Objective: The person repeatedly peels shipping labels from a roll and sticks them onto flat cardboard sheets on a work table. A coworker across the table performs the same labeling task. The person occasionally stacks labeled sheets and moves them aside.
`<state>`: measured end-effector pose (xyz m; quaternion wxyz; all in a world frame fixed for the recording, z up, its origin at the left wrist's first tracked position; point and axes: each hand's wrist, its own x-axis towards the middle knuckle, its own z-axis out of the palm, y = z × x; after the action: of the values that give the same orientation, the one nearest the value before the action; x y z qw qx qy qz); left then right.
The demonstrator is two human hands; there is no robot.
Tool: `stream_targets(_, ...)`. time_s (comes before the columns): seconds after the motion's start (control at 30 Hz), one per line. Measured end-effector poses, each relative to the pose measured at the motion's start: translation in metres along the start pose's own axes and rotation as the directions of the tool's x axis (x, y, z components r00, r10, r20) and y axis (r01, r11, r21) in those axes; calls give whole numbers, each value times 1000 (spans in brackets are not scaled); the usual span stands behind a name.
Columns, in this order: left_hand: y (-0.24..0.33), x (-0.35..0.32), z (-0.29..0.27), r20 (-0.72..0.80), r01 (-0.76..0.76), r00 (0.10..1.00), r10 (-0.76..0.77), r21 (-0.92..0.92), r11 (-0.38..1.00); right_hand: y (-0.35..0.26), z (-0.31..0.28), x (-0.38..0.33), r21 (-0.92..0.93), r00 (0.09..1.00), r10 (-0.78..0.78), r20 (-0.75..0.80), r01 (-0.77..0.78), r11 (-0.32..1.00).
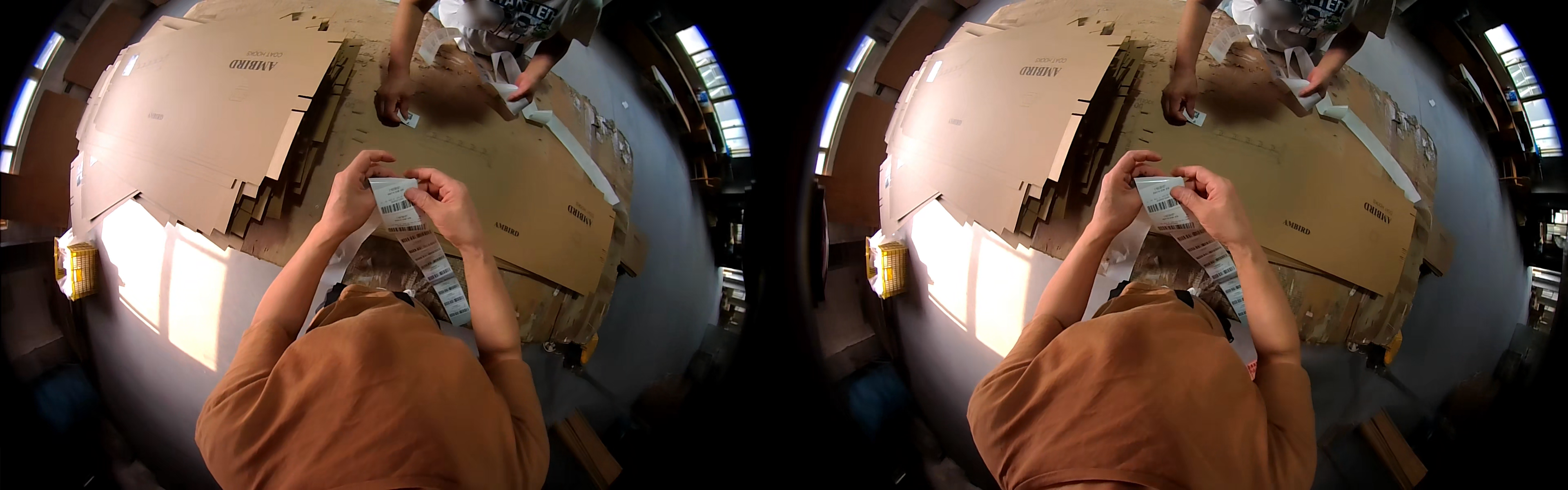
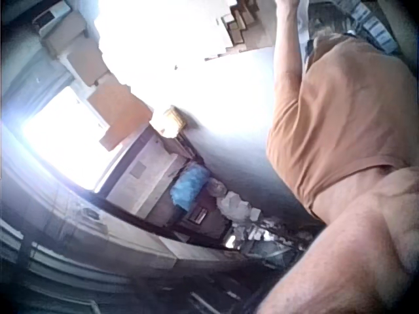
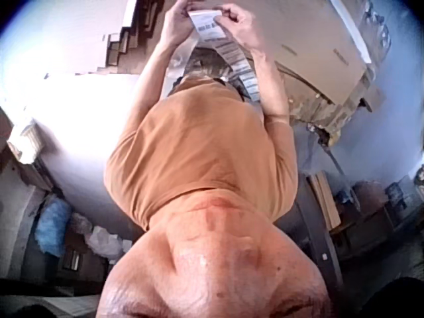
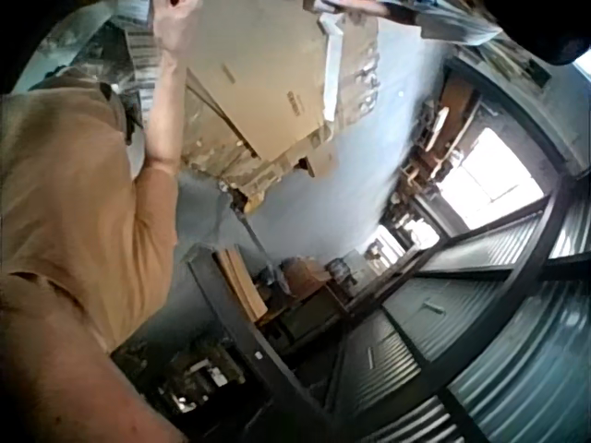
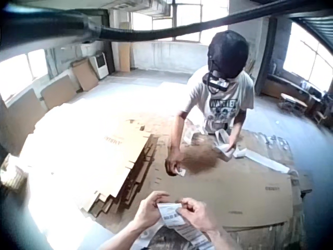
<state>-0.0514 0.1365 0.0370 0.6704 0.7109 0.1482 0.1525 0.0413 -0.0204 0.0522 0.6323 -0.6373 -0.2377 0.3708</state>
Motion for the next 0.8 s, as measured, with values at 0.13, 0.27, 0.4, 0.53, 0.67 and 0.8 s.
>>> stream_targets(0.13, -18, 19, 1, 70, 123, 990, -125, 30, 992, 7, -4, 14, -210, 994, -40, -102, 18, 977)
stream_targets(0.27, -45, 36, 1, 92, 227, 966, -240, 129, 965, 22, -8, 31, -536, 956, -233, -178, 105, 838)
stream_targets(0.4, -95, 47, 2, 144, 374, 916, -374, 32, 927, 45, -21, 51, -612, 939, -315, -139, 168, 772)
stream_targets(0.53, -143, 52, -4, 16, 328, 936, -352, 328, 886, 62, -41, 80, -361, 941, 6, -339, -136, 922)
stream_targets(0.67, -183, 47, -13, 50, 358, 908, -417, 429, 830, 96, -73, 120, -316, 899, 121, -420, -270, 909)
stream_targets(0.8, -184, 45, -8, 0, 373, 915, -403, 382, 846, 129, -77, 141, -206, 902, 218, -372, -310, 928)
